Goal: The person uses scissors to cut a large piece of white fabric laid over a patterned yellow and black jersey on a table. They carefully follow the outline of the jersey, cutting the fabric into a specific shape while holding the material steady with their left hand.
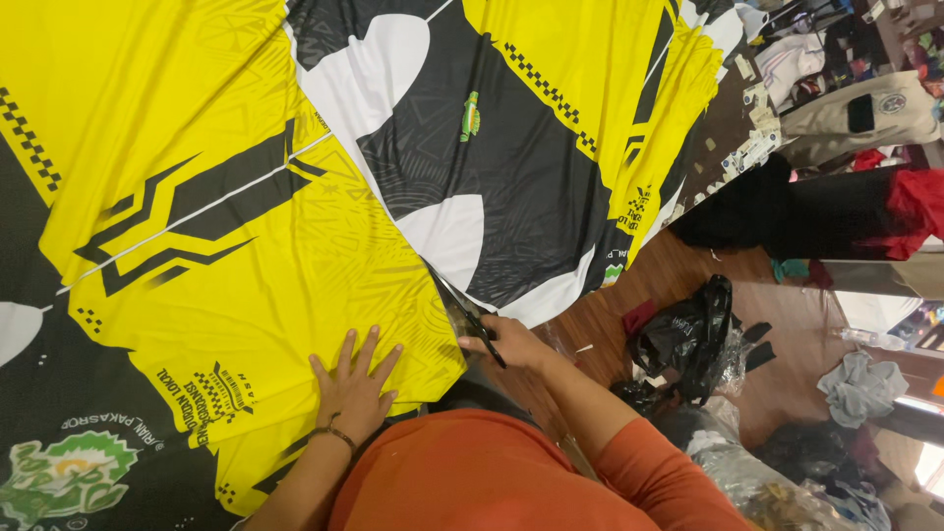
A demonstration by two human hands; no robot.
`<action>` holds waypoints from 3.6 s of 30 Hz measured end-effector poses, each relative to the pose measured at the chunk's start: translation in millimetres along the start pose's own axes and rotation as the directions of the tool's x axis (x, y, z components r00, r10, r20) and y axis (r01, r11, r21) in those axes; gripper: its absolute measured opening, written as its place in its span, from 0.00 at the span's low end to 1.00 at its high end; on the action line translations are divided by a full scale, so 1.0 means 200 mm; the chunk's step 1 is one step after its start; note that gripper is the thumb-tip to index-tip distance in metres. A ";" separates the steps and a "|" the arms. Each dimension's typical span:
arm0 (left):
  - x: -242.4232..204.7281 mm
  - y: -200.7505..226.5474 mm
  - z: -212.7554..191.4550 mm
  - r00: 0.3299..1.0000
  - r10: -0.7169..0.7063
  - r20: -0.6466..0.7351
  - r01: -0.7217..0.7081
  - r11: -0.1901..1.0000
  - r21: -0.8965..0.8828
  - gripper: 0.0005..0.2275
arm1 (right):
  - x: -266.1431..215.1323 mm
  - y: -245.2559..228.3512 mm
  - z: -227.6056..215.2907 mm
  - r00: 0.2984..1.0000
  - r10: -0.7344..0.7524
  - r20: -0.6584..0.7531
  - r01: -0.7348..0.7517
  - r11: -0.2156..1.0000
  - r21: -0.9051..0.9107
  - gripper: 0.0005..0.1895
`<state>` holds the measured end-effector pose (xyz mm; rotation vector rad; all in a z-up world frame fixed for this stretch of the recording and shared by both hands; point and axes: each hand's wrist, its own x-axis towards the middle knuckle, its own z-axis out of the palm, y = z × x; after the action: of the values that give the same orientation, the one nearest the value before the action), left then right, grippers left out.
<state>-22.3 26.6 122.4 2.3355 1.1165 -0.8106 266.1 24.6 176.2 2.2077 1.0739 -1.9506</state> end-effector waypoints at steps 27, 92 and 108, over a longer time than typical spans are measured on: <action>0.15 -0.67 0.00 0.878 -0.438 -0.193 0.377 0.881 -0.285 0.48 | 0.17 -0.09 0.02 0.995 -0.091 -0.048 0.093 0.994 0.053 0.27; 0.13 -0.66 0.06 0.840 -0.492 -0.229 0.392 0.841 -0.372 0.51 | 0.34 -0.54 -0.05 0.992 -0.121 -0.025 0.122 0.989 0.078 0.29; 0.12 -0.67 -0.12 0.883 -0.467 0.036 0.455 0.837 -0.304 0.53 | 0.37 -0.78 -0.08 1.000 0.011 0.017 -0.012 0.999 0.036 0.31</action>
<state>-110.6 133.2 108.9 1.8528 1.7295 -0.6861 203.1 186.2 181.7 2.2062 1.0296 -1.9955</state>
